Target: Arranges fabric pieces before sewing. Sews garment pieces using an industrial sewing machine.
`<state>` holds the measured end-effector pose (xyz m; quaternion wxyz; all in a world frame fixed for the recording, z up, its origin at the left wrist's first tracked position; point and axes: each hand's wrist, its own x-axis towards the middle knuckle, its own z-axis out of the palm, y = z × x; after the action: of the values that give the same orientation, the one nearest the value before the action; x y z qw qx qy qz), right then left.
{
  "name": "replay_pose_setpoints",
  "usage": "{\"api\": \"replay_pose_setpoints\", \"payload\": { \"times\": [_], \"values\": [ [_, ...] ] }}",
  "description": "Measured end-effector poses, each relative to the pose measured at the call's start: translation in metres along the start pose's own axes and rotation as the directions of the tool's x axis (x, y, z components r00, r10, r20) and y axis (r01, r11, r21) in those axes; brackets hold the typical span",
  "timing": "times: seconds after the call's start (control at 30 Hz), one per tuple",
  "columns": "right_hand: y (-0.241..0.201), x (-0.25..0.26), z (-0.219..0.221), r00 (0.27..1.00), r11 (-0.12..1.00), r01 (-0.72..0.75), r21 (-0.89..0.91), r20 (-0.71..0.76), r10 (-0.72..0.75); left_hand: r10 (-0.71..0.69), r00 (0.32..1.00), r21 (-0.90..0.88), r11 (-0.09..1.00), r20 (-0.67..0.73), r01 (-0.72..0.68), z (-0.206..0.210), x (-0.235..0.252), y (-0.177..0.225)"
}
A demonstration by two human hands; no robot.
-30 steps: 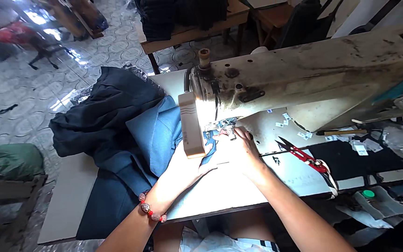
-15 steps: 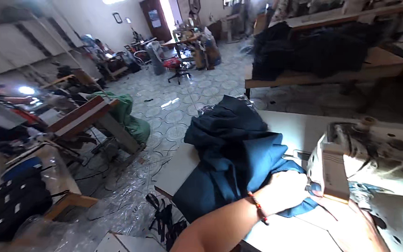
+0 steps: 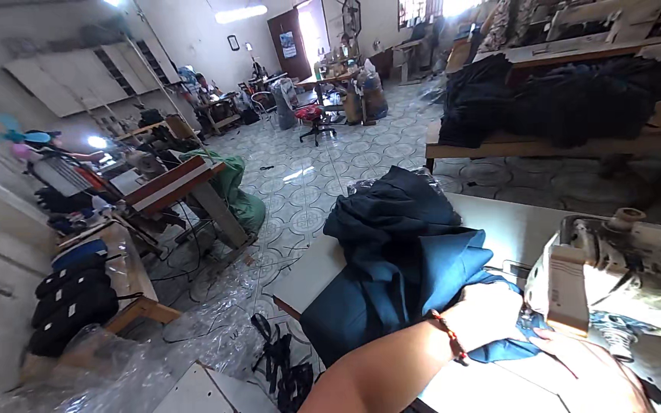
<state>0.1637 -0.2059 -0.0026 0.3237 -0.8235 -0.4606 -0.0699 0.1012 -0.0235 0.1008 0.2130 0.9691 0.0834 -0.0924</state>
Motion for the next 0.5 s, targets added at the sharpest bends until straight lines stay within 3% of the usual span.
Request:
{"api": "replay_pose_setpoints", "payload": {
  "times": [0.5],
  "values": [
    [-0.020, -0.001, -0.008, 0.997, 0.998, -0.068, 0.013, -0.033, 0.068, -0.070, 0.997, -0.087, 0.994, 0.022, 0.071, -0.018, -0.015, 0.013]
  ]
}}
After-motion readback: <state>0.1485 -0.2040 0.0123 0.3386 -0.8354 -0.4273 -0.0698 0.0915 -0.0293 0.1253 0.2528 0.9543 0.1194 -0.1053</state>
